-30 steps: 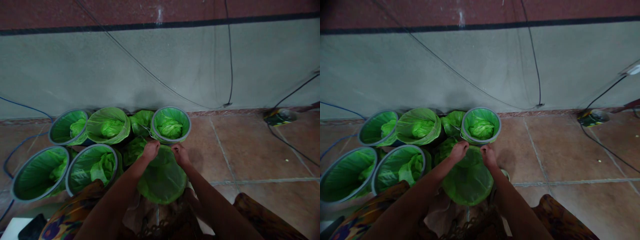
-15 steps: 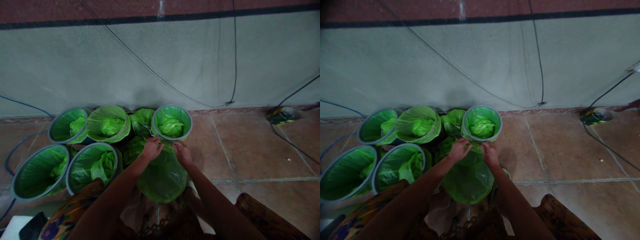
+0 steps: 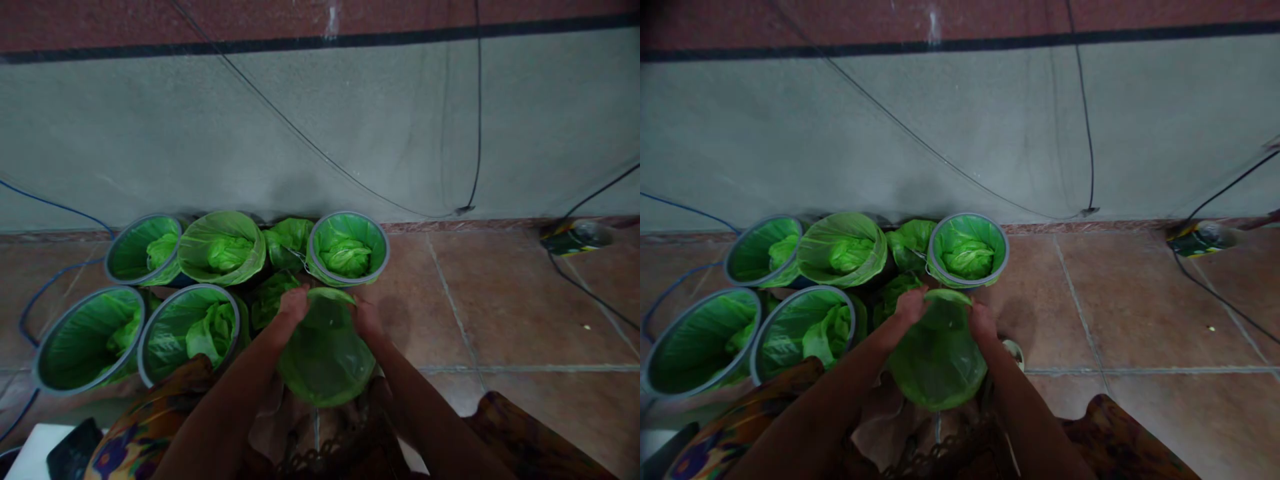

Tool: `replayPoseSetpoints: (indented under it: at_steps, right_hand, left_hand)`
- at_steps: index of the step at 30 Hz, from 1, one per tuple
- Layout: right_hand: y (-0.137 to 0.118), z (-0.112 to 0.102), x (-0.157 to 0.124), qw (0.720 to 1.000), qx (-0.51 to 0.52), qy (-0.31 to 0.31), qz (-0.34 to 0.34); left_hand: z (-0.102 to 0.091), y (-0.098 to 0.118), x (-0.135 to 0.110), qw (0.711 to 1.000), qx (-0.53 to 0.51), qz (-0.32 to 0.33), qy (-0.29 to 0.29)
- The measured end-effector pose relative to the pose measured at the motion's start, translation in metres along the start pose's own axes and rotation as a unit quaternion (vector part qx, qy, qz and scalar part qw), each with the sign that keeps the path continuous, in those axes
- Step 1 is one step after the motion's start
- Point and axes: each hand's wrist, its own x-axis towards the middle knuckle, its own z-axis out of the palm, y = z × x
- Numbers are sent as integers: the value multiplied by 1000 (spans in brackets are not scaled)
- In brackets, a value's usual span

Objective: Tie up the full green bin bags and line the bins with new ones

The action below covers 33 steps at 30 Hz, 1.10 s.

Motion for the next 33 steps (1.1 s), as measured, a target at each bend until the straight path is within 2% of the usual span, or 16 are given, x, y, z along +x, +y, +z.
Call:
replayPoseSetpoints:
  at_steps: [5,7,10,13,17,20,23,26,29,33]
  right_hand:
    - [17,27,-50,982,2,112,154]
    - [22,35,-68,974,11,125,187]
    - [26,30,-75,968,52,162,184]
    - [24,7,-54,965,107,196,138]
    - [11,-17,-8,984,113,128,53]
    - [3,-13,11,991,117,70,7]
    - [5,-1,11,993,107,34,-29]
    - [13,6,5,995,86,15,-58]
    - [16,5,2,995,85,0,-53]
    - [13,5,0,998,67,-7,-22]
  left_hand:
    - [1,-16,-14,998,-49,-21,45]
    - [-1,-16,-14,994,-87,-19,64]
    - [-5,-7,-8,987,-115,-11,110]
    - [-10,3,3,985,-110,20,129]
    - [-14,9,16,991,-108,17,73]
    - [-13,5,19,986,-147,18,72]
    - [-11,-3,16,981,-162,46,95]
    - [-10,-14,9,981,-127,103,107]
    - [-12,-24,0,981,-75,151,98]
    - [-15,-28,-11,981,-6,181,66]
